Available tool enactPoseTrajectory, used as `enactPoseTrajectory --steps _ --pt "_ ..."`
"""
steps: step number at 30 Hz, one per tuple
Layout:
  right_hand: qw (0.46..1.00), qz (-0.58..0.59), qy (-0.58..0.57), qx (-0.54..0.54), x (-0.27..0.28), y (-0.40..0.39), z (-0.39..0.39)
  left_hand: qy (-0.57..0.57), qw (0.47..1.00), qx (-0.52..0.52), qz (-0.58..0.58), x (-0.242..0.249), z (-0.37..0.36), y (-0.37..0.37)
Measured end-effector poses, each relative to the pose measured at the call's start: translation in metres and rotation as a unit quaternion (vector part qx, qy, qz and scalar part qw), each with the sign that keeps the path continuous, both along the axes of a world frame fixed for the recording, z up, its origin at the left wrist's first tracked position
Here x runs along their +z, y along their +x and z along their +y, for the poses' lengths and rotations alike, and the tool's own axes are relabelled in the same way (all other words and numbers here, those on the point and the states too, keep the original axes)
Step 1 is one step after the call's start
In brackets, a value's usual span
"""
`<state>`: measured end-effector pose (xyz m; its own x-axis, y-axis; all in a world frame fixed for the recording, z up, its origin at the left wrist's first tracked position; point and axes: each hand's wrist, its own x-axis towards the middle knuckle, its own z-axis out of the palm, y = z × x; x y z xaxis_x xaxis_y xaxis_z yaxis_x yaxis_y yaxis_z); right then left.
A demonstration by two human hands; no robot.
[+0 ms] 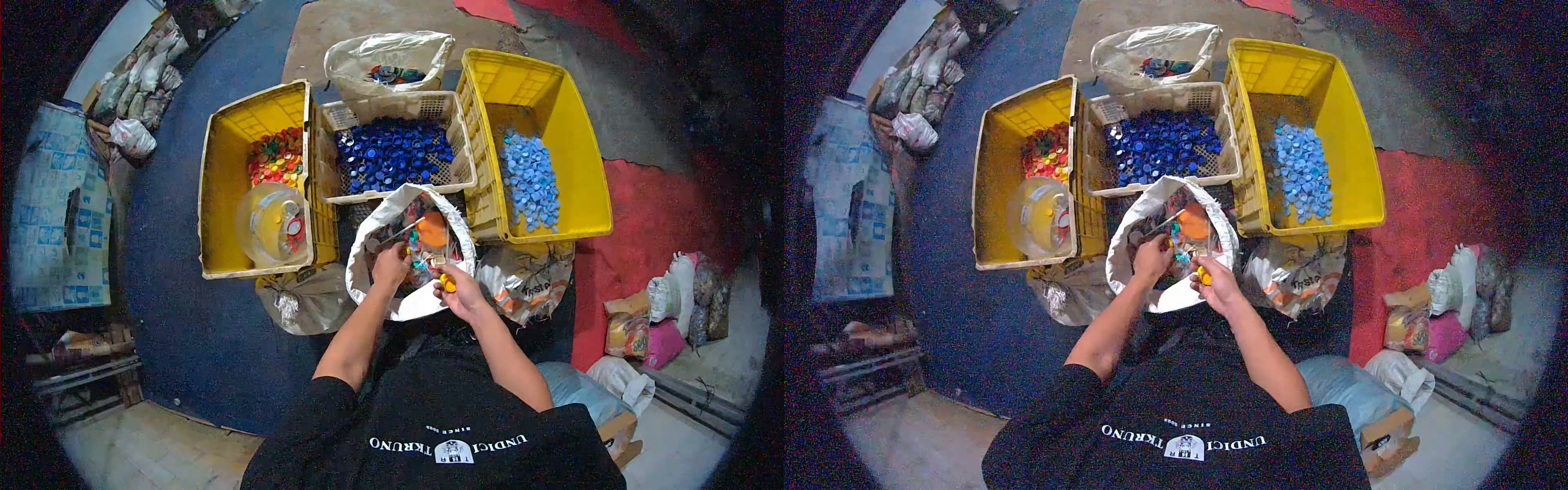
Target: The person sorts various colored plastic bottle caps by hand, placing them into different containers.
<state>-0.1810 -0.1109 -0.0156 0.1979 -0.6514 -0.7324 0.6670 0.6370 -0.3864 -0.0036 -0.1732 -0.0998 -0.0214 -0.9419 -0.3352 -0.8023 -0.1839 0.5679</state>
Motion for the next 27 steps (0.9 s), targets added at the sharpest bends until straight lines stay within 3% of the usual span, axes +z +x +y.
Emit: enactPoseTrajectory --steps 7,10,14,16,17,18,20,22,24,26,27 --pt "0.999 0.03 0.02 0.018 0.002 0.007 -0.001 -0.003 0.988 0.081 0.13 -0.019 -0.001 0.003" --pt "0.999 0.04 0.015 0.031 0.007 0.007 -0.004 0.017 0.993 0.085 0.081 -0.018 -0.003 0.003" --pt "0.998 0.047 -0.03 0.019 0.01 0.005 -0.013 0.013 0.999 0.04 0.034 0.052 -0.003 0.003" --pt "0.999 0.024 -0.043 -0.011 0.007 0.004 -0.018 -0.064 0.997 0.049 -0.005 0.071 0.002 0.0" --pt "0.999 0.011 -0.042 -0.015 0.009 0.004 -0.021 -0.072 0.995 0.039 0.065 0.07 0.003 0.004" --pt "0.999 0.008 -0.042 -0.016 0.009 0.006 -0.026 -0.072 0.995 0.039 0.062 0.069 0.002 0.005" --pt "0.999 -0.005 -0.029 -0.028 0.013 0.011 -0.032 -0.124 0.971 0.021 0.201 0.076 0.002 0.008" --pt "0.999 -0.024 -0.021 -0.032 0.001 0.018 -0.034 -0.166 0.972 -0.025 0.165 0.096 0.005 0.015" --pt "0.997 -0.061 -0.031 -0.045 0.004 0.028 -0.042 -0.086 0.958 -0.031 0.273 0.106 0.001 0.024" --pt "0.998 -0.053 -0.03 -0.021 0.011 0.039 -0.042 -0.067 0.954 -0.02 0.291 0.106 0.007 0.035" --pt "0.998 -0.054 -0.035 -0.001 0.012 0.046 -0.043 0.033 0.932 0.018 0.362 0.11 0.01 0.04"
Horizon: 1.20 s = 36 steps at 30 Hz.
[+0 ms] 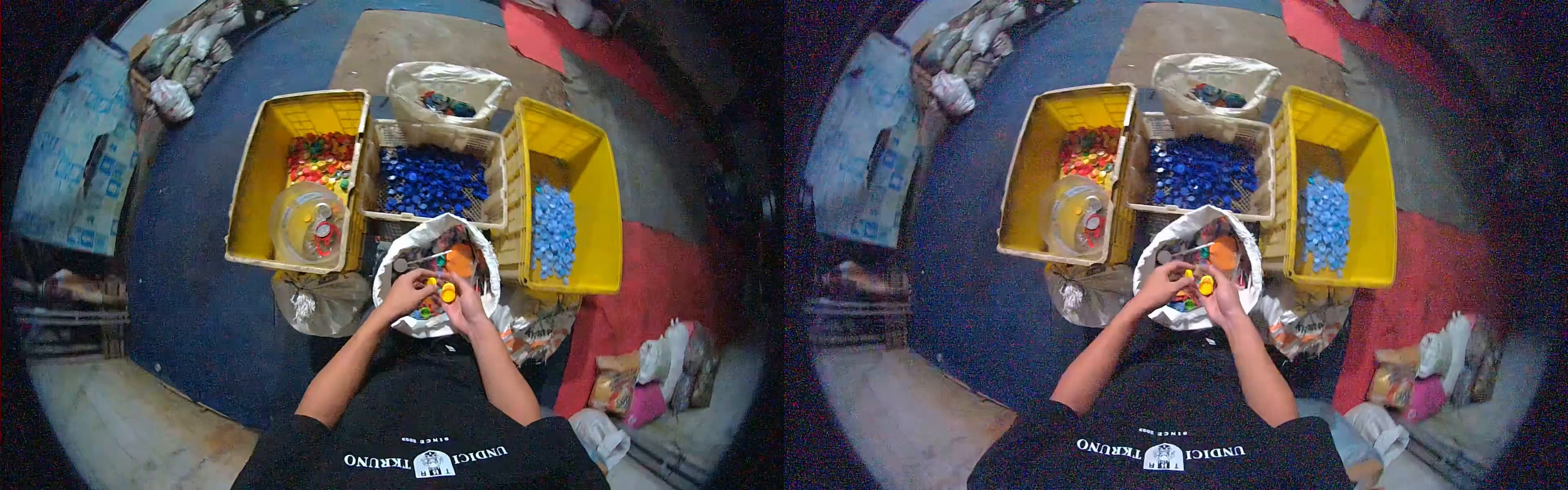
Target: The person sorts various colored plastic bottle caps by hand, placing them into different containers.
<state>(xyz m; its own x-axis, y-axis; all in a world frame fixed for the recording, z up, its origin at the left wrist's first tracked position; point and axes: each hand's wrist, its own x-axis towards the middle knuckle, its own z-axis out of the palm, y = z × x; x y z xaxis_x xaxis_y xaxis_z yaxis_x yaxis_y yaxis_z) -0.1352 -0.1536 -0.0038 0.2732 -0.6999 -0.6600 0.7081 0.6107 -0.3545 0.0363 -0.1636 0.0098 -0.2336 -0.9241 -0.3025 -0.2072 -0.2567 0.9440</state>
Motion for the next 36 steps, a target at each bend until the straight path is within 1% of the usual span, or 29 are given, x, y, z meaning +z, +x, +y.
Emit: enactPoseTrajectory --steps 1,2,3,5,7,8,9,10,11,13,15,16,17,19,20,21,22,24,25,26,27,29,30,31,32,33,34,35,36 --pt "1.0 -0.001 -0.007 0.018 0.002 0.007 -0.001 0.103 0.992 -0.001 0.077 0.004 0.0 0.005" --pt "0.998 0.013 -0.023 0.052 0.013 0.014 -0.002 0.126 0.987 0.009 0.1 -0.01 0.0 0.017" --pt "0.995 0.04 -0.008 0.087 0.013 0.019 -0.003 0.197 0.961 0.028 0.19 -0.004 0.001 0.028" --pt "0.989 0.084 -0.001 0.122 0.014 0.034 -0.003 0.339 0.847 0.102 0.396 0.0 0.008 0.041" --pt "0.992 0.056 -0.012 0.111 -0.013 0.048 -0.002 0.371 0.816 0.134 0.423 -0.005 0.015 0.059" --pt "0.992 0.057 -0.01 0.115 -0.016 0.056 -0.006 0.364 0.825 0.158 0.402 0.001 0.016 0.064" --pt "0.991 0.059 -0.008 0.118 -0.012 0.065 -0.015 0.38 0.814 0.161 0.407 -0.006 0.013 0.073" --pt "0.986 0.076 -0.006 0.147 -0.009 0.076 -0.025 0.373 0.809 0.159 0.425 -0.02 0.004 0.079" --pt "0.986 0.042 -0.014 0.158 -0.017 0.092 -0.037 0.367 0.803 0.157 0.441 -0.033 -0.002 0.085" --pt "0.981 0.066 -0.02 0.181 -0.005 0.122 -0.076 0.322 0.832 0.191 0.408 -0.023 -0.037 0.099" --pt "0.979 0.041 -0.116 0.162 -0.015 0.156 -0.136 0.211 0.843 0.245 0.43 0.015 -0.089 0.112" --pt "0.976 -0.036 -0.15 0.156 0.002 0.172 -0.168 0.106 0.856 0.196 0.467 0.025 -0.112 0.138" --pt "0.966 -0.112 -0.181 0.149 0.025 0.185 -0.197 0.058 0.84 0.284 0.459 0.035 -0.139 0.152" --pt "0.99 -0.012 -0.115 0.086 0.115 0.202 -0.209 0.131 0.851 0.41 0.299 0.082 -0.174 0.195" --pt "0.989 -0.013 -0.118 0.084 0.129 0.201 -0.206 0.049 0.854 0.437 0.277 0.073 -0.185 0.212" --pt "0.98 0.071 -0.145 0.117 0.137 0.199 -0.204 -0.032 0.851 0.459 0.253 0.073 -0.192 0.222" --pt "0.963 0.153 -0.165 0.148 0.138 0.196 -0.198 -0.029 0.854 0.455 0.252 0.067 -0.186 0.231" --pt "0.943 0.196 -0.225 0.149 0.113 0.173 -0.179 -0.026 0.885 0.4 0.235 0.075 -0.157 0.234" --pt "0.93 0.213 -0.259 0.151 0.093 0.151 -0.163 -0.015 0.89 0.391 0.232 0.056 -0.142 0.232" --pt "0.835 0.364 -0.376 0.169 0.018 0.113 -0.156 0.008 0.902 0.355 0.245 0.026 -0.122 0.228" --pt "0.705 0.499 -0.467 0.191 -0.052 0.071 -0.138 0.039 0.911 0.319 0.258 0.002 -0.099 0.219" --pt "0.796 0.542 -0.245 0.118 -0.048 0.021 -0.08 0.086 0.971 0.202 0.094 0.019 -0.054 0.182" --pt "0.754 0.589 -0.252 0.145 -0.07 -0.006 -0.053 0.101 0.987 0.104 0.068 0.013 -0.042 0.172" --pt "0.71 0.632 -0.257 0.176 -0.092 -0.025 -0.024 0.122 0.986 0.097 0.066 0.003 -0.034 0.163" --pt "0.787 0.551 -0.191 0.201 -0.028 -0.008 -0.006 0.112 0.992 0.046 0.021 -0.009 -0.029 0.155" --pt "0.741 0.559 -0.284 0.242 -0.028 -0.009 0.009 0.103 0.994 -0.006 -0.02 -0.021 -0.023 0.148" --pt "0.719 0.54 -0.281 0.335 -0.016 -0.003 0.016 0.09 0.992 -0.032 -0.08 -0.033 -0.021 0.144" --pt "0.688 0.518 -0.285 0.42 0.0 0.008 0.011 0.057 0.982 -0.066 -0.169 -0.025 -0.02 0.136" --pt "0.641 0.571 -0.265 0.439 0.012 0.022 0.016 0.021 0.974 -0.065 -0.217 -0.024 -0.016 0.125"
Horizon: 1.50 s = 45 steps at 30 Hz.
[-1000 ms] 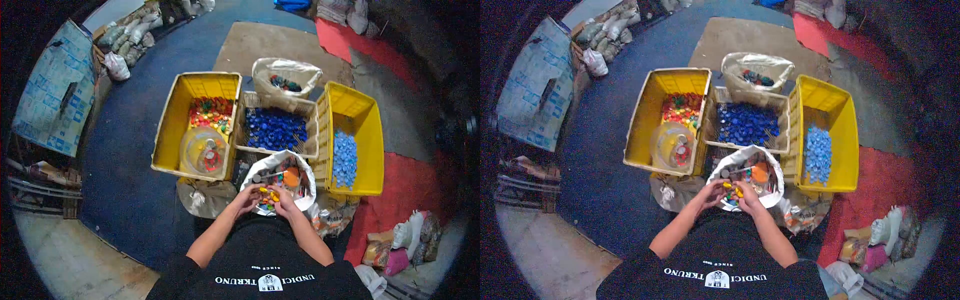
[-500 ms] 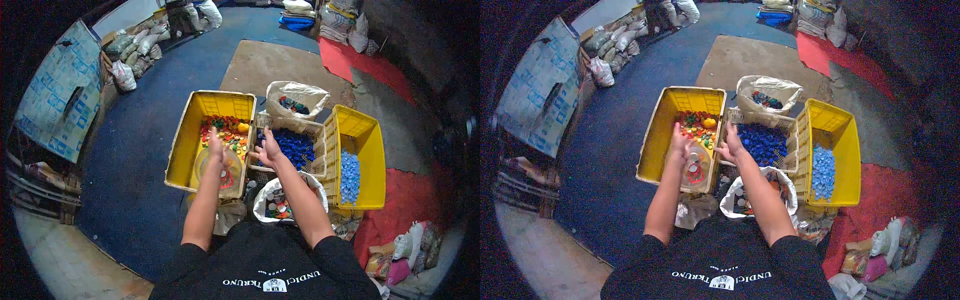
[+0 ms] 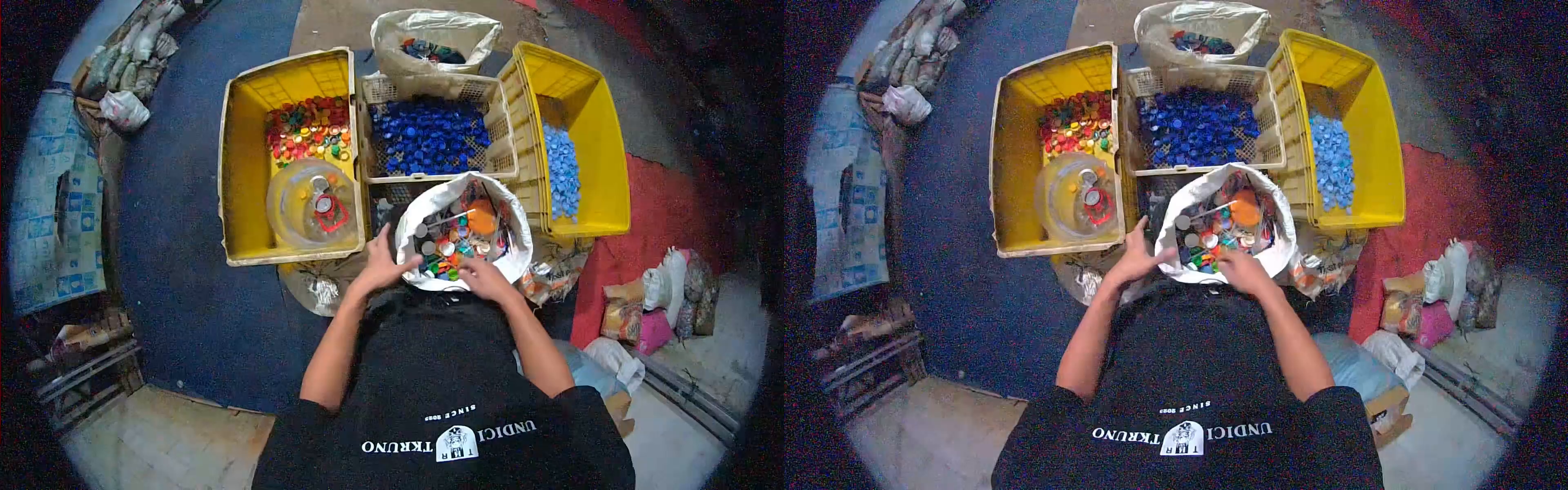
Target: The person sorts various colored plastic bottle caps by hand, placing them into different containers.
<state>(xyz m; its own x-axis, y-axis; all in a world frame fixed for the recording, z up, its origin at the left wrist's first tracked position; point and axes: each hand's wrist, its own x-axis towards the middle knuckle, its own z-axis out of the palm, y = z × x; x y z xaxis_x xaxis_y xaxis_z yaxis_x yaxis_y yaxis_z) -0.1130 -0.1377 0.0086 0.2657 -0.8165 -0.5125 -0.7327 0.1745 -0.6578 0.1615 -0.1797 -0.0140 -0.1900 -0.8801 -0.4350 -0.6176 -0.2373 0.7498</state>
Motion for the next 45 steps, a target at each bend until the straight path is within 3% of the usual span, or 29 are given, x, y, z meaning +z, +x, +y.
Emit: enactPoseTrajectory --steps 1,4,5,7,8,9,15,17,19,21,23,24,27,32,34,35,36,38,39,41,42,43,44,45 --pt "0.998 0.048 0.015 0.033 0.002 0.012 -0.002 -0.039 0.998 -0.01 -0.047 0.0 0.006 -0.008" --pt "0.997 0.042 0.01 0.068 -0.037 0.028 -0.002 -0.028 0.998 0.032 -0.046 -0.001 0.001 -0.021" --pt "0.996 0.047 0.017 0.078 -0.031 0.037 -0.005 0.038 0.996 0.084 0.004 -0.003 -0.003 -0.021" --pt "0.994 0.055 0.023 0.086 -0.025 0.047 -0.011 -0.002 0.994 0.102 0.036 -0.036 -0.002 -0.013" --pt "0.988 0.076 0.076 0.113 -0.026 0.05 -0.012 -0.025 0.991 0.128 0.039 -0.019 -0.003 -0.013" --pt "0.977 0.095 0.13 0.139 -0.027 0.051 -0.012 -0.029 0.984 0.15 0.086 -0.036 0.0 -0.008" --pt "0.947 0.158 0.183 0.212 -0.036 0.057 -0.016 0.005 0.983 0.143 0.117 -0.004 0.004 -0.006" --pt "0.947 0.176 0.166 0.213 -0.057 0.061 -0.023 -0.044 0.989 0.107 0.094 -0.01 0.003 -0.005" --pt "0.985 0.105 0.067 0.122 -0.056 0.074 -0.034 -0.046 0.989 0.109 0.085 -0.013 0.003 -0.005" --pt "0.984 0.13 0.013 0.122 -0.066 0.088 -0.038 -0.048 0.99 0.108 0.077 -0.01 0.004 -0.006" --pt "0.939 0.249 -0.063 0.231 -0.115 0.096 -0.025 -0.065 0.991 0.105 0.059 -0.004 0.007 -0.007" --pt "0.94 0.284 -0.093 0.167 -0.14 0.101 -0.016 -0.066 0.991 0.106 0.056 -0.002 0.006 -0.006" --pt "0.92 0.298 -0.159 0.2 -0.128 0.104 -0.008 -0.077 0.994 0.07 0.04 0.003 0.007 -0.004" --pt "0.934 0.268 -0.176 0.159 -0.147 0.089 -0.007 -0.079 0.992 0.081 0.051 0.008 0.009 -0.006" --pt "0.98 0.161 -0.087 0.074 -0.115 0.08 -0.011 -0.092 0.991 0.075 0.055 0.01 0.01 -0.006" --pt "0.981 0.16 -0.084 0.07 -0.105 0.076 -0.009 -0.104 0.99 0.072 0.059 0.011 0.012 -0.005" --pt "0.997 0.015 0.006 -0.072 -0.099 0.07 -0.008 -0.104 0.99 0.07 0.059 0.013 0.012 -0.005" --pt "0.913 -0.208 0.136 -0.323 -0.114 0.058 -0.003 -0.097 0.994 0.047 0.029 0.015 0.014 -0.007" --pt "0.912 -0.207 0.136 -0.326 -0.121 0.054 0.003 -0.096 0.994 0.045 0.029 0.014 0.015 -0.008" --pt "0.783 -0.357 0.106 -0.499 -0.123 0.049 0.011 -0.105 0.993 0.048 0.038 0.019 0.013 -0.013" --pt "0.794 -0.342 0.105 -0.492 -0.119 0.049 0.012 -0.105 0.993 0.046 0.039 0.026 0.011 -0.018" --pt "0.793 -0.342 0.104 -0.493 -0.115 0.05 0.013 -0.249 0.967 0.007 -0.063 0.033 0.01 -0.023" --pt "0.829 -0.306 0.089 -0.46 -0.112 0.052 0.013 -0.385 0.908 -0.033 -0.162 0.04 0.008 -0.03" --pt "0.861 -0.269 0.074 -0.425 -0.108 0.054 0.014 -0.386 0.907 -0.035 -0.162 0.033 0.005 -0.038"
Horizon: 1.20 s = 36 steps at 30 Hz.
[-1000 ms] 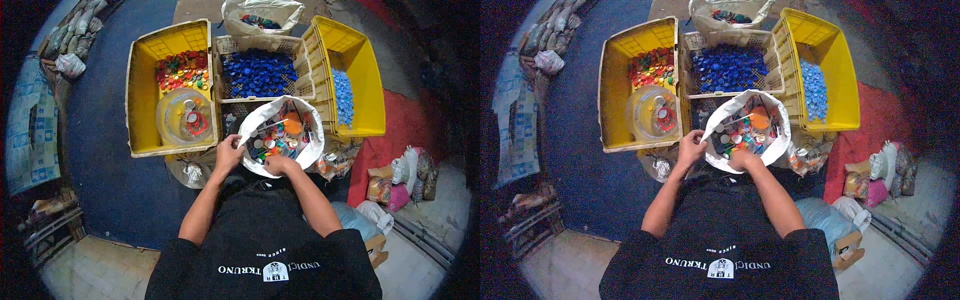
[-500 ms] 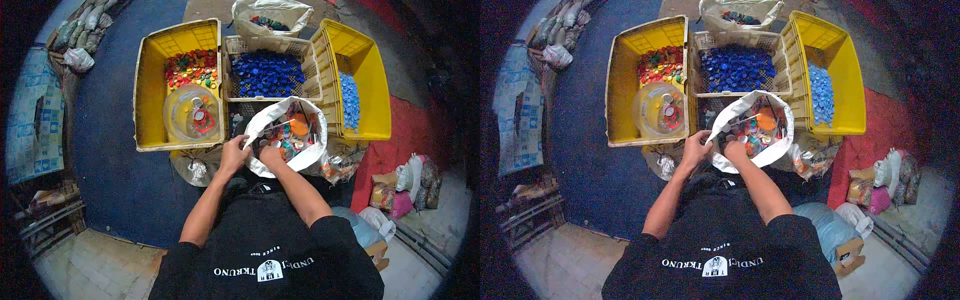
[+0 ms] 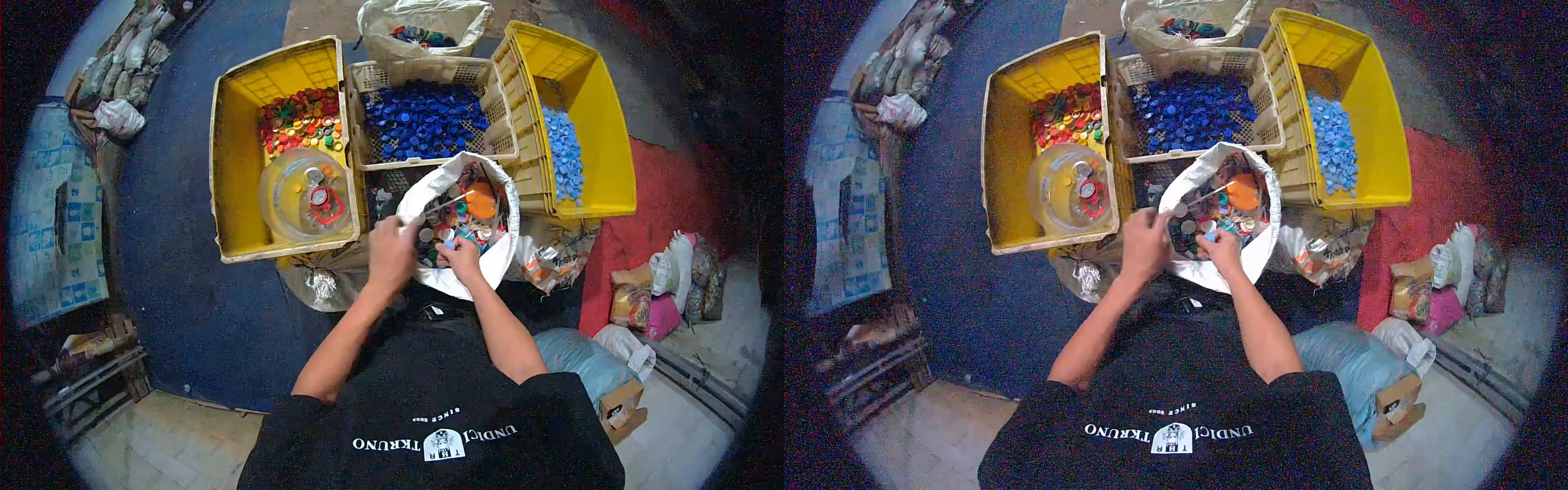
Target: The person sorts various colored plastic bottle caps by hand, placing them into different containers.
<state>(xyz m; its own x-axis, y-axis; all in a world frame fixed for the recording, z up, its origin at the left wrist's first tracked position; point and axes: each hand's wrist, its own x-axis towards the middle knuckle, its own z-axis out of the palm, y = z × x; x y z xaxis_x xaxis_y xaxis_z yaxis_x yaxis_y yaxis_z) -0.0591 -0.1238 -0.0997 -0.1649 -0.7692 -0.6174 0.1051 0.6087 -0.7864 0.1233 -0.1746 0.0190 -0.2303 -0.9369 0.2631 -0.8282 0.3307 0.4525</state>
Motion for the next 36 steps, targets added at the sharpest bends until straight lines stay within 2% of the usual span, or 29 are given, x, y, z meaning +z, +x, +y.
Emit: enactPoseTrajectory --steps 1,2,3,4,5,6,7,9,10,12,14,16,17,20,21,30,32,33,34,36 --pt "1.0 -0.007 0.006 -0.004 0.003 0.002 0.0 0.038 0.993 -0.115 0.006 -0.012 -0.005 -0.01" --pt "0.999 0.035 0.025 0.033 0.011 0.001 -0.001 0.077 0.971 -0.227 0.011 -0.021 -0.011 -0.02" --pt "0.984 0.153 -0.033 0.081 -0.014 -0.005 0.005 0.079 0.97 -0.229 0.01 -0.025 -0.015 -0.033" --pt "0.951 0.267 -0.091 0.128 -0.039 -0.01 0.01 0.237 0.934 -0.25 -0.095 -0.029 -0.019 -0.047" --pt "0.952 0.266 -0.089 0.125 -0.035 -0.008 0.011 0.385 0.862 -0.262 -0.198 -0.034 -0.022 -0.053" --pt "0.989 0.134 -0.04 0.051 -0.024 -0.006 0.009 0.384 0.861 -0.265 -0.2 -0.049 -0.022 -0.052" --pt "1.0 -0.001 0.01 -0.025 -0.012 -0.004 0.007 0.384 0.869 -0.233 -0.21 -0.068 -0.022 -0.049" --pt "0.999 0.005 -0.001 -0.045 0.005 -0.003 0.007 0.41 0.876 -0.161 -0.195 -0.088 -0.026 -0.044" --pt "0.998 0.01 -0.011 -0.06 0.011 -0.004 0.005 0.419 0.866 -0.152 -0.226 -0.088 -0.026 -0.042" --pt "0.998 -0.003 -0.015 -0.068 0.017 -0.008 0.006 0.404 0.884 -0.135 -0.193 -0.093 -0.018 -0.036" --pt "0.997 -0.039 -0.007 -0.072 0.019 -0.013 0.011 0.425 0.873 -0.123 -0.205 -0.102 -0.014 -0.036" --pt "0.996 -0.046 -0.008 -0.078 0.012 -0.013 0.021 0.428 0.883 -0.067 -0.181 -0.111 -0.008 -0.038" --pt "0.997 -0.04 0.0 -0.068 0.01 -0.014 0.024 0.359 0.919 -0.046 -0.158 -0.137 0.002 -0.036" --pt "0.997 -0.026 0.021 -0.066 0.011 -0.012 0.027 0.334 0.933 -0.041 -0.126 -0.138 0.009 -0.037" --pt "0.996 -0.038 0.02 -0.079 0.009 -0.013 0.026 0.355 0.927 -0.011 -0.12 -0.135 0.01 -0.039" --pt "0.987 -0.118 0.058 -0.093 0.02 -0.022 0.01 0.418 0.903 0.033 -0.089 -0.127 0.01 -0.037" --pt "0.994 -0.014 0.104 -0.004 0.041 -0.027 0.006 0.448 0.888 0.045 -0.094 -0.13 0.009 -0.04" --pt "0.997 0.034 0.058 0.041 0.028 -0.029 0.013 0.475 0.873 0.054 -0.1 -0.133 0.007 -0.041" --pt "0.997 0.035 0.058 0.042 0.025 -0.032 0.017 0.475 0.873 0.055 -0.098 -0.135 0.006 -0.04" --pt "0.961 0.129 0.048 0.241 0.036 -0.036 0.02 0.466 0.88 0.064 -0.062 -0.132 0.004 -0.04"
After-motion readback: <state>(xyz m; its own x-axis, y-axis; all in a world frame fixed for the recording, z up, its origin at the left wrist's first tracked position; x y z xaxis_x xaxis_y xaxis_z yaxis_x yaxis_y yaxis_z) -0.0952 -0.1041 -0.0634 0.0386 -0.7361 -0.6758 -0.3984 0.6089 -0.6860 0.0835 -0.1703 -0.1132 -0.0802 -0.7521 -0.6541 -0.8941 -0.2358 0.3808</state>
